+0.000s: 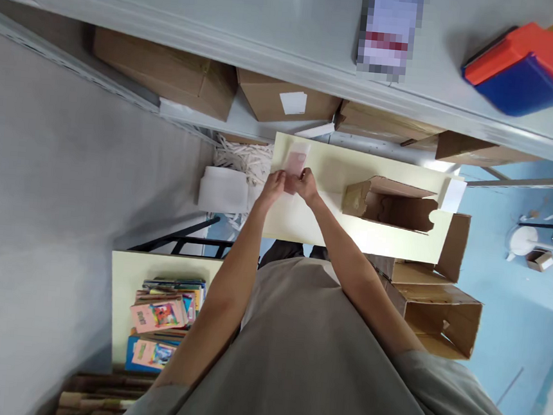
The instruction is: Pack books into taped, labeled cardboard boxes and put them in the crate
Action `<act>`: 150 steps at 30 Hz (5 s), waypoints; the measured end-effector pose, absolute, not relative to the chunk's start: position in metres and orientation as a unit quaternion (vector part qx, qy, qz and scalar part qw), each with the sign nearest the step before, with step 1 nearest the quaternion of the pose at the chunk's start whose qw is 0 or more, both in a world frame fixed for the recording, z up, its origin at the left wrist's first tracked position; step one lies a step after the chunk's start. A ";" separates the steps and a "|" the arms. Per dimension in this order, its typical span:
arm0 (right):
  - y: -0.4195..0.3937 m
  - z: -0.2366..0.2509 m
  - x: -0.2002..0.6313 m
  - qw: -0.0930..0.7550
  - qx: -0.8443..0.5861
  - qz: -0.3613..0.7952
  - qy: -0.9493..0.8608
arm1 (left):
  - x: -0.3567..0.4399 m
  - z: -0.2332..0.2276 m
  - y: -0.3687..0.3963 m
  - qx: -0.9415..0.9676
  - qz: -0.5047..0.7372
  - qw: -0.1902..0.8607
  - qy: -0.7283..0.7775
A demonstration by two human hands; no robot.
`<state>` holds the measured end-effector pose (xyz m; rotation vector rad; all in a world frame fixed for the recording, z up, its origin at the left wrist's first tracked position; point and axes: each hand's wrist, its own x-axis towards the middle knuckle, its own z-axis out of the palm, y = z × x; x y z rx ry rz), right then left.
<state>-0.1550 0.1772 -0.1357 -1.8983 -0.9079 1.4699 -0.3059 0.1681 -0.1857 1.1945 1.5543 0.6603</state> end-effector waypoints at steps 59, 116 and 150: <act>0.050 0.020 0.230 0.224 -0.715 0.265 -0.607 | -0.099 -0.001 0.112 0.673 0.283 0.323 0.602; 0.027 -0.046 0.207 0.158 -0.679 0.347 -0.627 | -0.152 -0.043 0.091 0.672 0.124 0.413 0.602; 0.049 -0.038 0.195 0.154 -0.707 0.358 -0.591 | -0.140 -0.039 0.111 0.692 0.122 0.407 0.584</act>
